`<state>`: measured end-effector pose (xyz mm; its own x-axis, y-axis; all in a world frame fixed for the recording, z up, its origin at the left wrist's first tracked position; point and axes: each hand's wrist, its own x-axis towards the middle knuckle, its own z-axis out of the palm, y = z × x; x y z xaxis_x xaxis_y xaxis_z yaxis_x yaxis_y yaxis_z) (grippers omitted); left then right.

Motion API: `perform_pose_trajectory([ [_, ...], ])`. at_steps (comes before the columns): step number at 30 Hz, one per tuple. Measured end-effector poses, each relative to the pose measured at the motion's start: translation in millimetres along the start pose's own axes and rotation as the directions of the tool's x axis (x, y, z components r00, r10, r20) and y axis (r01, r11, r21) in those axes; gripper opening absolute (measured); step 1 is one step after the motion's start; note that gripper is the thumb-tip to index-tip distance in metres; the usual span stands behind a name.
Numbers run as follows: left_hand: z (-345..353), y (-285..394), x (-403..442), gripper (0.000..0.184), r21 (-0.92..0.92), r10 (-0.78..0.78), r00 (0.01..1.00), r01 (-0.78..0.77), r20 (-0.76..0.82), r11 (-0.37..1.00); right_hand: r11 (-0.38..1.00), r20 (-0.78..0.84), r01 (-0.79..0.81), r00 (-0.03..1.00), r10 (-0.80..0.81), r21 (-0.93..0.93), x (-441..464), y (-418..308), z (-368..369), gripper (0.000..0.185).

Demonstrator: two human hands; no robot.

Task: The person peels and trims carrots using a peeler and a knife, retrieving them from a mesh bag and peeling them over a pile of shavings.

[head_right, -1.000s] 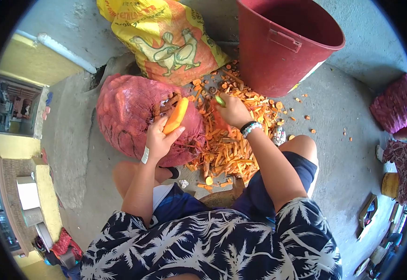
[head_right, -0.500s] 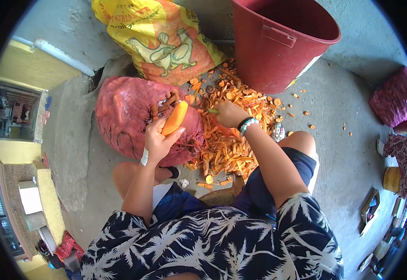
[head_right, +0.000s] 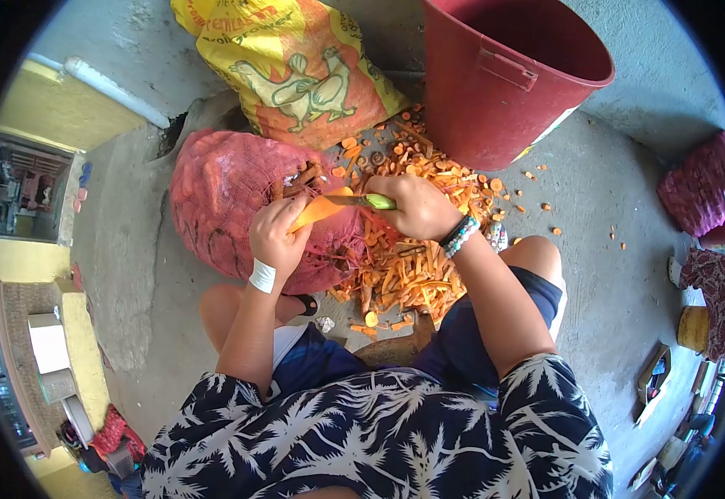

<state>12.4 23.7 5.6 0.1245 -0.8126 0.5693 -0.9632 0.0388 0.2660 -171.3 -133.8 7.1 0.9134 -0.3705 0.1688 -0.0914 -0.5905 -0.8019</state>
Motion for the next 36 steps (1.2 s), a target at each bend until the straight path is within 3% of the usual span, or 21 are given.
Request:
perform_pose_trajectory([
  [2,-1,0,-1,0.031,0.022,0.009,1.0,-0.009,0.013,1.0,0.99,0.068,-0.093,0.993,0.1,-0.106,0,9,1,0.011],
  [4,0,0,-5,0.031,-0.062,0.043,0.999,-0.044,-0.016,0.997,0.865,0.068,-0.409,0.893,0.446,-0.291,-2,28,3,0.017],
  [8,12,5,-6,0.023,-0.306,-0.138,0.989,0.114,-0.059,0.945,0.813,-0.093,-0.473,0.877,0.472,-0.339,-8,72,19,0.021],
  [10,33,-6,-18,0.022,-0.683,-0.53,0.826,0.501,0.193,0.532,0.822,-0.152,-0.491,0.871,0.467,-0.289,-6,73,23,0.021],
  [12,41,-16,-23,0.019,-0.651,-0.514,0.818,0.541,0.259,0.533,0.811,-0.148,-0.569,0.797,0.585,0.137,-4,72,31,0.022],
  [13,44,-17,-24,0.017,-0.714,-0.547,0.776,0.572,0.313,0.404,0.751,-0.128,-0.532,0.776,0.617,0.391,-3,76,40,0.018],
  [14,47,-18,-26,0.016,-0.761,-0.569,0.734,0.59,0.369,0.268,0.749,-0.128,-0.532,0.775,0.618,0.394,-5,78,42,0.018],
  [15,43,-14,-21,0.015,-0.801,-0.602,0.699,0.578,0.386,0.157,0.542,0.035,-0.538,0.73,0.683,0.645,-4,67,39,0.016],
  [16,40,-13,-18,0.015,-0.8,-0.601,0.7,0.578,0.385,0.161,0.266,0.213,-0.514,0.695,0.687,0.816,-2,59,39,0.013],
  [17,38,-13,-14,0.017,-0.838,-0.643,0.638,0.545,0.422,-0.009,0.144,0.242,-0.438,0.708,0.664,0.887,-3,62,47,0.014],
  [18,36,-13,-12,0.018,-0.854,-0.673,0.573,0.488,0.468,-0.178,0.145,0.241,-0.437,0.709,0.663,0.888,-4,55,47,0.014],
  [20,31,-11,-9,0.024,-0.86,-0.646,0.585,0.446,0.491,-0.249,0.062,0.333,-0.425,0.785,0.523,0.903,-7,39,43,0.019],
  [22,20,-7,-2,0.02,-0.731,-0.464,0.593,0.355,0.658,-0.583,0.154,0.338,-0.462,0.802,0.493,0.873,-3,33,43,0.026],
  [24,18,-8,-4,0.025,-0.737,-0.422,0.635,0.377,0.647,-0.561,0.151,0.288,-0.389,0.847,0.447,0.909,-3,35,44,0.022],
  [27,13,-20,-6,0.042,-0.641,-0.143,0.63,0.766,0.764,-0.052,0.319,0.266,-0.425,0.859,0.438,0.847,-1,42,33,0.018],
  [28,15,-19,-9,0.042,-0.642,-0.142,0.63,0.765,0.763,-0.052,0.32,0.266,-0.426,0.858,0.439,0.847,0,37,31,0.018],
  [30,20,-9,-16,0.045,-0.576,-0.126,0.602,0.795,0.788,0.19,0.847,0.026,-0.147,0.988,0.155,0.51,2,26,28,0.022],
  [31,23,-2,-18,0.047,-0.526,-0.166,0.589,0.793,0.791,0.307,0.962,-0.123,0.06,0.992,-0.028,0.266,3,35,37,0.023],
  [32,35,0,-26,0.043,-0.566,-0.162,0.661,0.724,0.733,0.394,0.962,-0.118,0.06,0.993,-0.029,0.268,2,37,36,0.023],
  [34,37,5,-25,0.031,-0.433,-0.243,0.518,0.839,0.82,0.33,0.968,-0.081,-0.231,0.968,0.239,0.098,1,31,29,0.023],
  [36,37,8,-21,0.03,-0.445,-0.298,0.557,0.816,0.775,0.369,0.941,-0.103,-0.336,0.935,0.339,0.047,0,30,22,0.021],
])
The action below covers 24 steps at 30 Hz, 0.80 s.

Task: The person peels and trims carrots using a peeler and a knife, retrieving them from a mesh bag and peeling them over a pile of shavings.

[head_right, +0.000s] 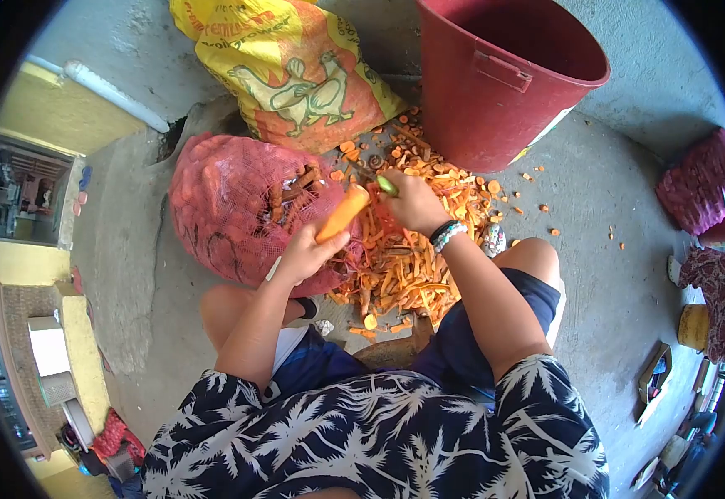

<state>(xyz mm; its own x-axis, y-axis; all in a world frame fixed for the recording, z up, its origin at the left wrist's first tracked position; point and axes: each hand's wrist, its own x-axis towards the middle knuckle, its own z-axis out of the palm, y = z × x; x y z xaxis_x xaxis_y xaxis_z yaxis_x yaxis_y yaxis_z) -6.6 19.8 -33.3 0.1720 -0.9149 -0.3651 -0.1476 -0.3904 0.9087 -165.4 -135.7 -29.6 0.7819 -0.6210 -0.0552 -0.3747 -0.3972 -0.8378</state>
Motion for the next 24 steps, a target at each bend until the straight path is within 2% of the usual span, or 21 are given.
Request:
perform_pose_trajectory([
  [1,0,3,1,0.03,0.036,0.035,0.997,-0.033,-0.073,0.999,0.999,-0.024,0.012,1.0,-0.013,-0.036,2,6,-1,0.018],
  [2,-2,6,1,0.03,0.036,0.037,0.997,-0.034,-0.073,0.999,0.997,-0.047,0.024,0.999,-0.027,-0.072,3,12,-1,0.015],
  [3,-3,9,0,0.03,0.112,0.069,0.988,-0.054,-0.139,0.992,0.995,-0.005,0.091,0.996,-0.091,-0.037,1,8,-1,0.017],
  [4,-5,10,-1,0.031,0.187,0.105,0.973,-0.067,-0.204,0.98,0.995,-0.003,0.093,0.996,-0.094,-0.037,-1,4,-2,0.017],
  [5,-4,1,3,0.032,0.22,0.236,0.936,-0.181,-0.26,0.959,0.992,0.039,0.123,0.992,-0.122,-0.012,-4,0,-3,0.017],
  [8,-5,3,2,0.031,0.28,0.285,0.919,-0.208,-0.272,0.937,0.989,0.091,0.149,0.984,-0.151,0.021,-6,-8,-2,0.02],
  [10,-5,7,0,0.032,0.277,0.289,0.924,-0.218,-0.25,0.936,0.99,0.132,0.144,0.981,-0.141,-0.011,-4,-6,-3,0.03],
  [12,-7,15,-4,0.032,0.275,0.293,0.928,-0.227,-0.231,0.934,0.988,0.146,0.153,0.978,-0.151,-0.005,-2,-4,-2,0.03],
  [14,-10,24,-10,0.032,0.141,0.137,0.99,-0.13,-0.045,0.981,0.987,0.16,0.162,0.974,-0.16,0.0,3,1,-1,0.03],
  [16,-11,20,-10,0.032,0.103,0.131,0.991,-0.128,-0.017,0.986,0.984,0.206,0.172,0.962,-0.178,0.05,10,8,4,0.032],
  [17,-11,18,-8,0.032,0.206,0.189,0.98,-0.174,-0.06,0.963,0.983,0.207,0.174,0.962,-0.181,0.052,12,10,7,0.032],
  [18,-13,16,-6,0.031,0.31,0.252,0.963,-0.211,-0.096,0.927,0.996,0.288,0.012,0.957,-0.037,0.089,15,11,8,0.034],
  [19,-15,14,-4,0.031,0.314,0.251,0.963,-0.21,-0.097,0.926,0.982,0.371,-0.153,0.923,0.102,0.112,17,14,11,0.036],
  [20,-17,12,-2,0.031,0.589,0.296,0.938,-0.139,-0.178,0.796,0.981,0.371,-0.155,0.923,0.102,0.117,18,20,18,0.036],
  [21,-18,9,-1,0.03,0.802,0.362,0.902,-0.03,-0.235,0.597,0.986,0.326,-0.157,0.936,0.13,0.059,19,29,26,0.036],
  [22,-17,6,-1,0.03,0.802,0.36,0.904,-0.033,-0.23,0.597,0.987,0.278,-0.162,0.948,0.156,-0.002,18,35,31,0.037],
  [23,-14,2,-1,0.029,0.46,0.219,0.955,-0.105,-0.202,0.882,0.986,0.276,-0.166,0.948,0.161,-0.004,18,41,35,0.037],
  [24,-12,-1,-1,0.029,0.025,0.102,0.989,-0.1,-0.109,0.995,0.996,0.216,-0.089,0.973,0.086,0.006,18,43,38,0.037],
])
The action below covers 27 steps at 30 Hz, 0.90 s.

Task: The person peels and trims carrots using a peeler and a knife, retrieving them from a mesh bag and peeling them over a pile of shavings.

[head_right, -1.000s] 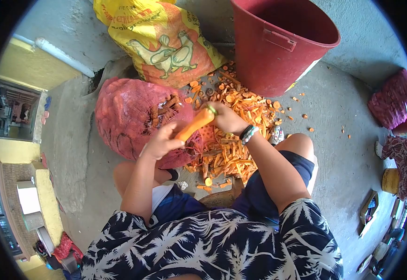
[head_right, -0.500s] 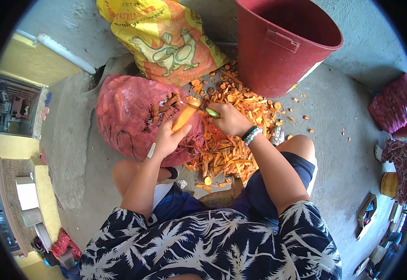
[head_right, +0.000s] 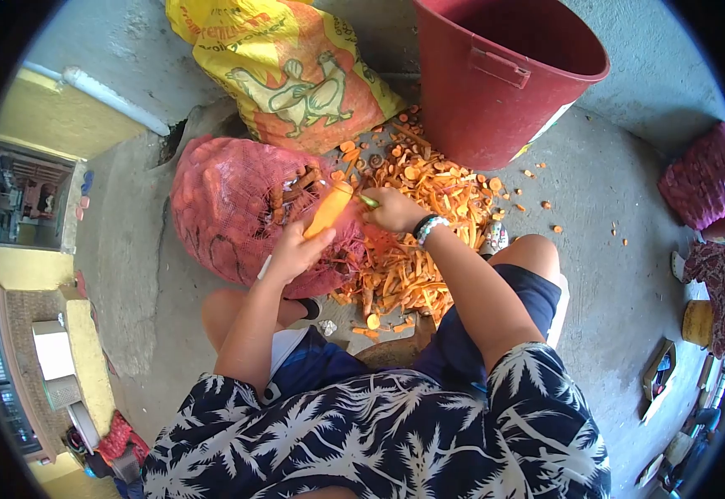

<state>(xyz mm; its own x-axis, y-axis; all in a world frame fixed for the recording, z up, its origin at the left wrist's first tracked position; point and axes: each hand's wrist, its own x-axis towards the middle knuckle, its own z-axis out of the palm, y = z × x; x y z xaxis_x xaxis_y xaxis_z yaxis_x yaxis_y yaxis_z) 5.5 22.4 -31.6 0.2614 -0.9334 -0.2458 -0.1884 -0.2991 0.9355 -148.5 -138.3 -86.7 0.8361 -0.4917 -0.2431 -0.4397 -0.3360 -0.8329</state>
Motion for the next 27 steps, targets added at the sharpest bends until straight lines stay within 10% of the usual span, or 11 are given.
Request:
perform_pose_trajectory([
  [2,2,-7,1,0.028,0.052,0.067,0.998,-0.067,0.013,0.996,0.987,-0.115,0.159,0.98,-0.16,-0.024,3,2,6,0.037],
  [4,3,-10,2,0.028,0.157,0.197,0.979,-0.202,0.049,0.967,0.87,0.317,-0.103,0.905,0.283,-0.482,21,28,15,0.027],
  [8,12,-1,12,0.028,0.451,0.419,0.853,-0.256,-0.31,0.855,0.676,0.458,0.048,0.77,0.444,-0.736,9,114,51,0.025],
  [11,4,-8,10,0.027,0.431,0.345,0.876,-0.183,-0.336,0.884,0.828,-0.202,-0.401,0.916,0.348,-0.392,3,96,42,0.031],
  [14,-3,-10,8,0.029,0.371,0.23,0.914,-0.097,-0.335,0.924,0.999,-0.666,0.021,0.746,0.002,0.027,7,30,6,0.027],
  [16,-3,-2,6,0.029,0.074,-0.088,0.962,0.111,-0.259,0.991,0.914,-0.71,0.22,0.698,0.095,0.339,4,-7,-19,0.021],
  [19,-1,-1,5,0.027,0.384,0.144,0.954,-0.033,-0.263,0.923,0.759,-0.651,0.313,0.736,0.188,0.572,-16,-61,-31,0.024],
  [23,8,2,4,0.024,0.416,0.182,0.962,-0.083,-0.204,0.906,0.913,-0.74,0.22,0.662,0.12,0.344,8,-31,-18,0.026],
  [25,8,13,-4,0.023,0.402,0.147,0.968,-0.054,-0.205,0.914,0.98,-0.946,0.193,0.322,-0.021,0.044,14,-6,-55,0.021],
  [27,5,12,-5,0.022,0.427,0.114,0.973,-0.019,-0.198,0.904,0.929,-0.875,0.133,0.403,0.268,0.346,16,11,-73,0.021],
])
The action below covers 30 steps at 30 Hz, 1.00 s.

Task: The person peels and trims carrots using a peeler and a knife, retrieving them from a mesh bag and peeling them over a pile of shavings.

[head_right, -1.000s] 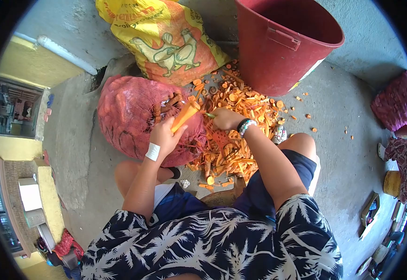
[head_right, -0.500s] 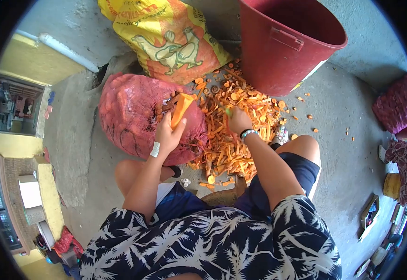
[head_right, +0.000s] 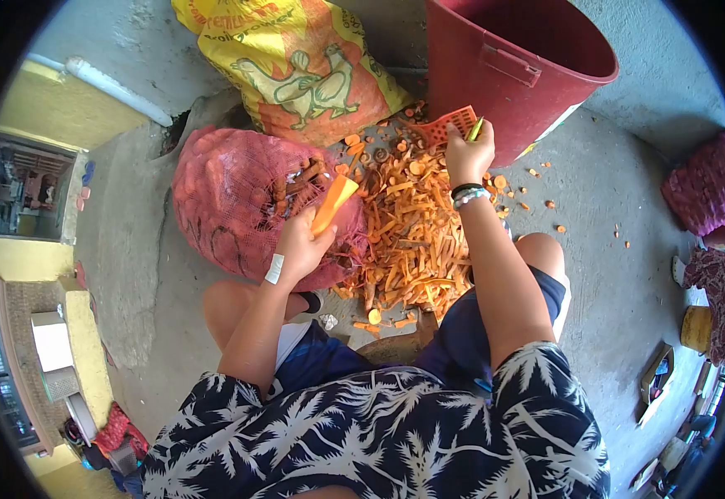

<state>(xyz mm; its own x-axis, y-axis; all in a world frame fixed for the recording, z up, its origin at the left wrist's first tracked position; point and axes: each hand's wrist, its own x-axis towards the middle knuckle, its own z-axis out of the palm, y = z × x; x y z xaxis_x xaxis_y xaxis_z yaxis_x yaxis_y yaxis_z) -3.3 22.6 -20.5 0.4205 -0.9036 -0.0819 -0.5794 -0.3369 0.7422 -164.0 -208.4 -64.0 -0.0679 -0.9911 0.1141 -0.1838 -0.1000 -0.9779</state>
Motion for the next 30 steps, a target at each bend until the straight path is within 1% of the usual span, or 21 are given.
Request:
perform_pose_trajectory([
  [1,1,-1,-1,0.023,0.026,-0.032,0.999,0.032,0.025,0.999,0.992,0.06,-0.089,0.995,0.084,0.084,-4,-11,-3,0.023],
  [3,5,-4,0,0.024,0.027,0.005,1.0,-0.006,0.018,1.0,0.969,0.267,-0.132,0.961,0.072,0.211,-41,-34,4,0.024],
  [4,6,-3,0,0.025,0.037,0.039,0.999,-0.039,0.013,0.999,0.946,0.425,-0.234,0.897,0.121,0.223,-63,-47,5,0.024],
  [5,5,-1,1,0.025,0.036,0.039,0.999,-0.039,0.012,0.999,0.947,0.426,-0.233,0.897,0.121,0.222,-57,-35,8,0.024],
  [7,0,11,0,0.028,0.011,0.122,0.992,-0.121,-0.03,0.993,0.999,0.096,-0.051,0.994,0.05,0.003,-36,5,13,0.026],
  [8,-1,11,-2,0.028,0.017,0.12,0.992,-0.119,-0.031,0.993,0.969,-0.092,0.207,0.971,-0.221,-0.136,-20,10,4,0.022],
  [9,-2,11,-3,0.031,0.073,0.156,0.985,-0.151,-0.067,0.986,0.993,-0.123,0.084,0.99,-0.074,0.08,0,23,1,0.019],
  [11,1,5,-3,0.035,0.121,0.189,0.977,-0.177,-0.101,0.977,0.922,0.014,-0.158,0.986,0.163,0.355,-5,-10,-10,0.017],
  [13,11,-9,2,0.04,0.046,0.242,0.943,-0.238,-0.229,0.97,0.909,0.094,-0.151,0.988,0.125,0.388,-14,-15,-10,0.016],
  [15,15,-17,5,0.035,-0.015,0.191,0.955,-0.2,-0.227,0.98,0.891,0.125,-0.193,0.98,0.155,0.412,-23,-21,-8,0.014],
  [17,14,-17,8,0.03,-0.063,0.18,0.969,-0.193,-0.172,0.979,0.811,0.241,-0.306,0.948,0.209,0.498,-29,-26,-8,0.012],
  [19,11,-11,7,0.027,-0.068,0.136,0.974,-0.151,-0.182,0.986,0.779,0.277,-0.324,0.94,0.2,0.536,-33,-26,-6,0.011],
  [21,10,-8,8,0.028,-0.043,0.032,0.996,-0.036,-0.088,0.998,0.77,0.303,-0.346,0.93,0.207,0.536,-42,-30,-4,0.014],
  [22,12,-9,9,0.028,-0.048,0.033,0.996,-0.038,-0.088,0.998,0.846,0.294,-0.289,0.941,0.166,0.448,-51,-38,-2,0.014],
  [23,15,-12,10,0.028,-0.094,-0.023,0.999,0.02,-0.028,0.995,0.883,0.302,-0.236,0.946,0.115,0.406,-62,-46,0,0.015],
  [24,18,-14,11,0.028,-0.134,-0.078,0.996,0.082,0.034,0.988,0.904,0.374,-0.213,0.925,0.064,0.372,-76,-54,3,0.018],
  [25,18,-13,11,0.028,-0.135,-0.078,0.996,0.082,0.035,0.987,0.922,0.445,-0.186,0.895,0.016,0.34,-84,-57,5,0.02],
  [27,19,-10,11,0.027,-0.17,0.088,0.996,-0.081,0.03,0.982,0.975,0.449,0.103,0.875,-0.183,0.198,-83,-28,17,0.028],
  [28,20,-6,12,0.027,-0.2,0.1,0.995,-0.091,0.031,0.975,0.963,0.415,-0.073,0.909,-0.043,0.26,-75,-43,14,0.025],
  [29,16,-3,11,0.027,-0.198,0.099,0.994,-0.091,0.033,0.976,0.965,0.177,0.0,0.983,-0.048,0.26,-52,-23,21,0.021],
  [30,11,3,11,0.028,-0.117,0.014,0.995,-0.002,0.096,0.993,0.954,-0.074,0.171,0.985,-0.157,0.246,-28,-23,18,0.019],
])
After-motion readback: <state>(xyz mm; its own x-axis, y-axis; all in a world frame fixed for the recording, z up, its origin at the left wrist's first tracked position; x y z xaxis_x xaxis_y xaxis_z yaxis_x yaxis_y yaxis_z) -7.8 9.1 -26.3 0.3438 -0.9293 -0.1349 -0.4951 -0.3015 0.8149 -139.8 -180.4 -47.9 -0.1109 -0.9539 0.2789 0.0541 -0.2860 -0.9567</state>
